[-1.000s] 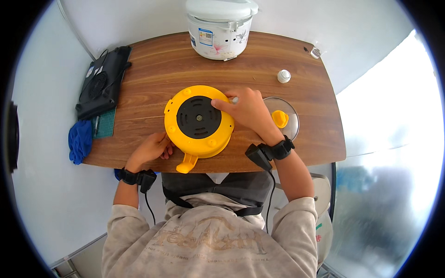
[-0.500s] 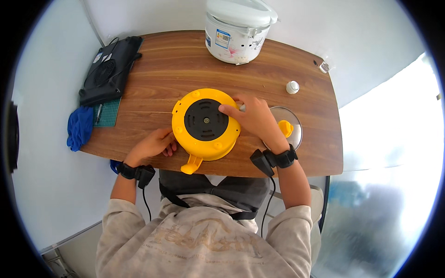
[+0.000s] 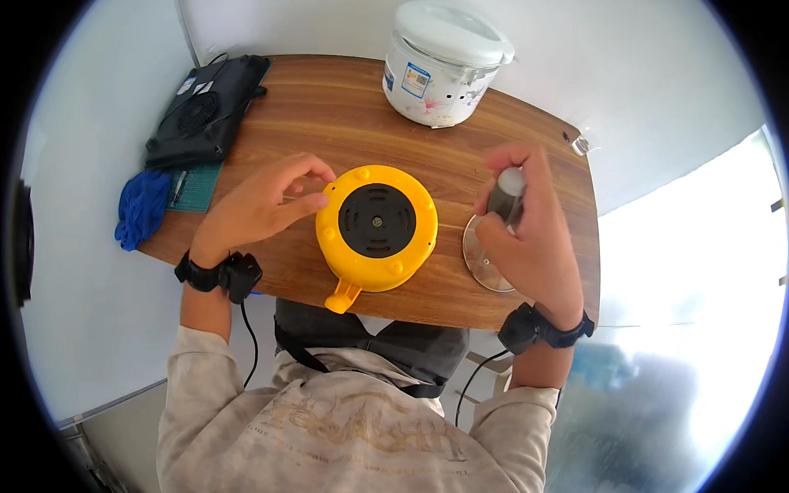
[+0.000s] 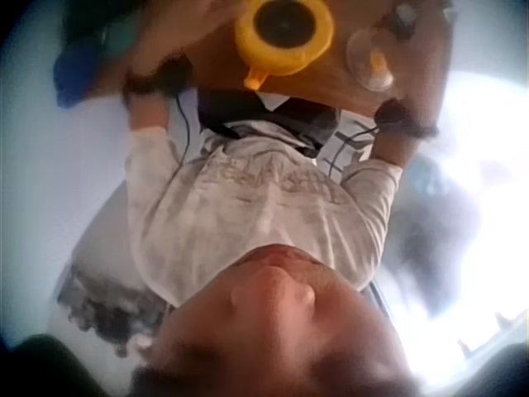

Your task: The person uses a screwdriver to remove screws from the underside of a black induction cooktop, then wipes its surface with a blue cloth. They flip the cooktop over, move it aside, and proceed to unscrew the bottom of a yellow pot, removing its base plate to expose internal components.

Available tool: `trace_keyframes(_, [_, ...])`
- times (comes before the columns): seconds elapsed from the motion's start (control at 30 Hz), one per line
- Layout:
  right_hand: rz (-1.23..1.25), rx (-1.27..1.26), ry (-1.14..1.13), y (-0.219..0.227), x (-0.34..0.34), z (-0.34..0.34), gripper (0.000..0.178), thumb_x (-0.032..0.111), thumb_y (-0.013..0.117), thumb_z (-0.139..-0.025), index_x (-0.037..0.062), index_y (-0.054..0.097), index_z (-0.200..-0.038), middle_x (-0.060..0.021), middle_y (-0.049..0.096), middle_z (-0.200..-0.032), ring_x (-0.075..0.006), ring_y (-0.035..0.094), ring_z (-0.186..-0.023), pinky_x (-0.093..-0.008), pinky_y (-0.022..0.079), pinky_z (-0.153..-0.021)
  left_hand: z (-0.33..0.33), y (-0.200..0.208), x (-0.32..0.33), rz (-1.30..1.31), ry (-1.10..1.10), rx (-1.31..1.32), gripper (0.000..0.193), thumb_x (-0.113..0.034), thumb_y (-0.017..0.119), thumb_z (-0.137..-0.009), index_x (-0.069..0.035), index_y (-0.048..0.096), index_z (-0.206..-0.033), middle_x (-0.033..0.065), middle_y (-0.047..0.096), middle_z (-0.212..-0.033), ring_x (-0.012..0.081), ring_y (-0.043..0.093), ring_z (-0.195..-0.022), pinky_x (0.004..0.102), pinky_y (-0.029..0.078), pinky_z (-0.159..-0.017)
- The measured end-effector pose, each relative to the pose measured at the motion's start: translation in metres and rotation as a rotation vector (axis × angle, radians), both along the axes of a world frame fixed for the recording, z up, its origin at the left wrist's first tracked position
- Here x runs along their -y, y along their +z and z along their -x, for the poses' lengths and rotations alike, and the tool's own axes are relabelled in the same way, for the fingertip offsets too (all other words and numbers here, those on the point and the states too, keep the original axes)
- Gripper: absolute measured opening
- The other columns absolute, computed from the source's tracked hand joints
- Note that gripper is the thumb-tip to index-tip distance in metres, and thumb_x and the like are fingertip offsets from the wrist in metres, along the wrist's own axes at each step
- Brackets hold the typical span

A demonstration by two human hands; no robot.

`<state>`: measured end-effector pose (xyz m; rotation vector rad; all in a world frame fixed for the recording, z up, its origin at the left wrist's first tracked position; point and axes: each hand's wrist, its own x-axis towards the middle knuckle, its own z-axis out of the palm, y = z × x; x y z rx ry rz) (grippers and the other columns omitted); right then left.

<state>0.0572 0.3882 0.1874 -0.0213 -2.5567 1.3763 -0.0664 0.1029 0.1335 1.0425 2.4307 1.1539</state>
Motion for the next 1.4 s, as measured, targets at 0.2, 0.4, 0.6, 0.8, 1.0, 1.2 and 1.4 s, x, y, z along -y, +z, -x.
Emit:
trace_keyframes(0.2, [0.267, -0.338, 0.087, 0.004, 0.032, 0.014, 0.033, -0.01, 0.057, -0.088, 0.0053, 0.047, -0.116, -0.0066, 0.061, -0.102, -0.0118, 0.06, -0.093, -0.0264, 0.052, -0.081, 0.025, 0.015, -0.034, 0.086, -0.395, -0.213, 0.023, -0.022, 0.068, -0.091, -0.005, 0.067, -0.107, 0.0118, 0.067, -0.11, 0.0313, 0.062, -0.105, 0.0381, 0.049, -0.091])
trace_keyframes(0.4, [0.112, -0.402, 0.153, -0.011, 0.042, 0.031, 0.023, -0.01, 0.06, -0.088, 0.0035, 0.056, -0.106, -0.0062, 0.062, -0.099, -0.014, 0.06, -0.088, -0.0257, 0.05, -0.079, 0.041, 0.002, -0.06, 0.016, -0.494, -0.079, 0.02, -0.015, 0.067, -0.092, -0.003, 0.069, -0.107, 0.0128, 0.07, -0.102, 0.0317, 0.066, -0.095, 0.0379, 0.051, -0.085])
trace_keyframes(0.6, [0.035, -0.466, 0.157, -0.019, 0.042, 0.046, 0.021, -0.012, 0.062, -0.082, 0.0026, 0.059, -0.097, -0.007, 0.06, -0.094, -0.0184, 0.06, -0.083, -0.0275, 0.048, -0.072, 0.046, -0.012, -0.063, -0.043, -0.514, -0.054, 0.019, -0.019, 0.064, -0.095, -0.003, 0.068, -0.105, 0.0132, 0.071, -0.091, 0.0328, 0.067, -0.086, 0.0383, 0.052, -0.079])
trace_keyframes(0.8, [0.057, -0.46, 0.183, -0.022, 0.045, 0.047, 0.021, -0.012, 0.063, -0.082, 0.0022, 0.059, -0.096, -0.0077, 0.059, -0.094, -0.0195, 0.059, -0.081, -0.0278, 0.047, -0.071, 0.045, -0.007, -0.066, -0.024, -0.483, -0.054, 0.018, -0.019, 0.064, -0.094, -0.002, 0.064, -0.098, 0.0153, 0.069, -0.09, 0.0345, 0.065, -0.083, 0.0394, 0.051, -0.074])
trace_keyframes(1.0, [0.034, -0.504, 0.206, -0.03, 0.047, 0.054, 0.021, -0.012, 0.063, -0.081, 0.0018, 0.059, -0.097, -0.0084, 0.059, -0.093, -0.0202, 0.059, -0.08, -0.0283, 0.047, -0.071, 0.042, -0.014, -0.066, -0.082, -0.468, -0.171, 0.015, -0.016, 0.065, -0.093, -0.002, 0.064, -0.097, 0.0183, 0.066, -0.084, 0.0364, 0.064, -0.079, 0.0392, 0.05, -0.071])
trace_keyframes(1.2, [0.03, -0.473, 0.194, -0.03, 0.046, 0.054, 0.021, -0.011, 0.063, -0.082, 0.0025, 0.059, -0.098, -0.0086, 0.059, -0.093, -0.0211, 0.059, -0.081, -0.0287, 0.048, -0.072, 0.038, -0.013, -0.066, -0.13, -0.473, -0.148, 0.013, -0.012, 0.065, -0.092, -0.001, 0.064, -0.099, 0.0181, 0.066, -0.084, 0.0352, 0.063, -0.076, 0.0387, 0.05, -0.07])
trace_keyframes(1.4, [-0.189, -0.513, 0.172, -0.024, 0.047, 0.052, 0.022, -0.008, 0.066, -0.083, 0.0032, 0.061, -0.1, -0.0086, 0.059, -0.094, -0.0217, 0.062, -0.08, -0.0297, 0.051, -0.069, 0.038, -0.014, -0.064, -0.186, -0.496, -0.125, 0.014, -0.012, 0.064, -0.093, -0.002, 0.062, -0.103, 0.0159, 0.068, -0.088, 0.033, 0.064, -0.077, 0.0378, 0.051, -0.072])
